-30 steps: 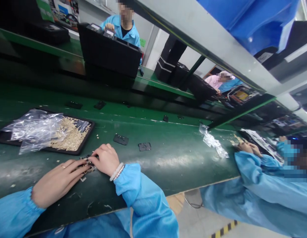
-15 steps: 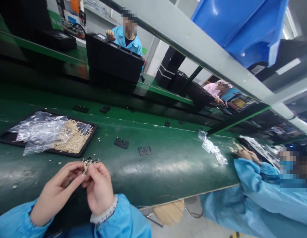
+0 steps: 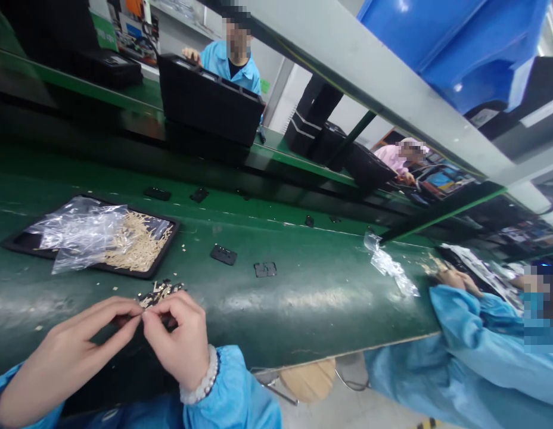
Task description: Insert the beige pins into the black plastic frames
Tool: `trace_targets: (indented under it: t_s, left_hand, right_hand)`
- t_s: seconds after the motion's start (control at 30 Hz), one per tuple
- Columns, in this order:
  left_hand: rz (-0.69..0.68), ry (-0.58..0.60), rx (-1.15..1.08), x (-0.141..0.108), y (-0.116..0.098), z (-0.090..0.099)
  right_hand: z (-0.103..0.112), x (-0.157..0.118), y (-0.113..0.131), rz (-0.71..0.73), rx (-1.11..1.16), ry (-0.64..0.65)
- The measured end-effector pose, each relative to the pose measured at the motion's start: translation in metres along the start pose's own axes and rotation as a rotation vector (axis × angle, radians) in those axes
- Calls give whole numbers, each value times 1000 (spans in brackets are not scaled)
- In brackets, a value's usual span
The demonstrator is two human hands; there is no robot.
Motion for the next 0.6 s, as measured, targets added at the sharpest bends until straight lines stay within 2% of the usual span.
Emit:
trace_targets:
  t_s: [0.13,0.23,0.43,0.5,0.6]
  left_hand:
    - [292,-37,-237,-2,15,-10]
    - [435,-80,-368,-8,23,-17]
    - [538,-63,-405,-19,37,-25]
    - [538,-66,-412,-20,38,-25]
    - [488,-130,-373,-19,34,-18]
  right_hand:
    - [-6,-4,-16,-106,211,-133]
    - [-12,-9,-24,-130,313,-181]
    - [-14,-13,-29,-108,326,-203]
    - [-15,-13,-28,-96,309,-206]
    - [-11,-15,-24,-40,229,-236]
Point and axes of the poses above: each hand's wrist, its own x-axis towards the middle knuckle, its own z-axis out of the back of the hand, y = z × x, the point moved 7 cm from there along x, towards the middle knuckle, and after that the axes turned 1 degree about x, right-handed, at the moved point
